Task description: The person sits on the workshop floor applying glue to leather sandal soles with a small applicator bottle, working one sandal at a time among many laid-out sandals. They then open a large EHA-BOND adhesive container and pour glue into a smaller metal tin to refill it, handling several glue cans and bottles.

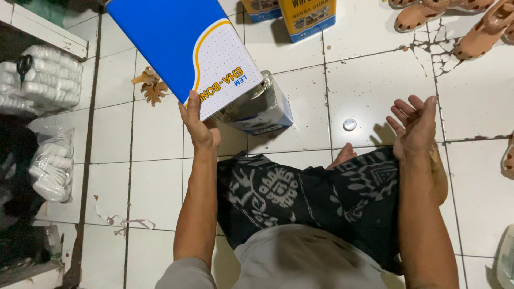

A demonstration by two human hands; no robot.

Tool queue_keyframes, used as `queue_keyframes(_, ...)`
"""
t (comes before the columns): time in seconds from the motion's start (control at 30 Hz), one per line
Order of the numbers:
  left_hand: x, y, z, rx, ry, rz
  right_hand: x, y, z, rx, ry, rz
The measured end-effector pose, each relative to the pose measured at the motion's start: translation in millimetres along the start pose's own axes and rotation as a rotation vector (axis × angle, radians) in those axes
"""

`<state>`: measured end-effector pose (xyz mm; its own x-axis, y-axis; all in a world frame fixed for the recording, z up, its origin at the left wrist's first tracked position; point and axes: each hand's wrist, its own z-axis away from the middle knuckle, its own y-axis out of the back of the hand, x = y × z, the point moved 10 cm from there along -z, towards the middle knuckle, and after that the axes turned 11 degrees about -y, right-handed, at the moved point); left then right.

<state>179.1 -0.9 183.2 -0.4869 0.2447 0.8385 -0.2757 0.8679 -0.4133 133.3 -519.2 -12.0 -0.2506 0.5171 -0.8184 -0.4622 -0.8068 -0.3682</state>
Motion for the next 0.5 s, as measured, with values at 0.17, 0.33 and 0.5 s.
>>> queue_keyframes(0.17,-8.7,6.0,4.8,0.013,0.031,-0.036,2.0,1.7,-3.5,0.002,-0.015,-0.023)
queue_keyframes(0.33,-16.2,8.4,2.6,0.001,0.051,0.002,2.7,2.9,-2.7,-0.006,0.000,-0.022)
queue_keyframes(0.5,-22.2,12.0,2.0,-0.019,0.071,0.025,3.5,6.3,-5.3,0.030,-0.024,0.003)
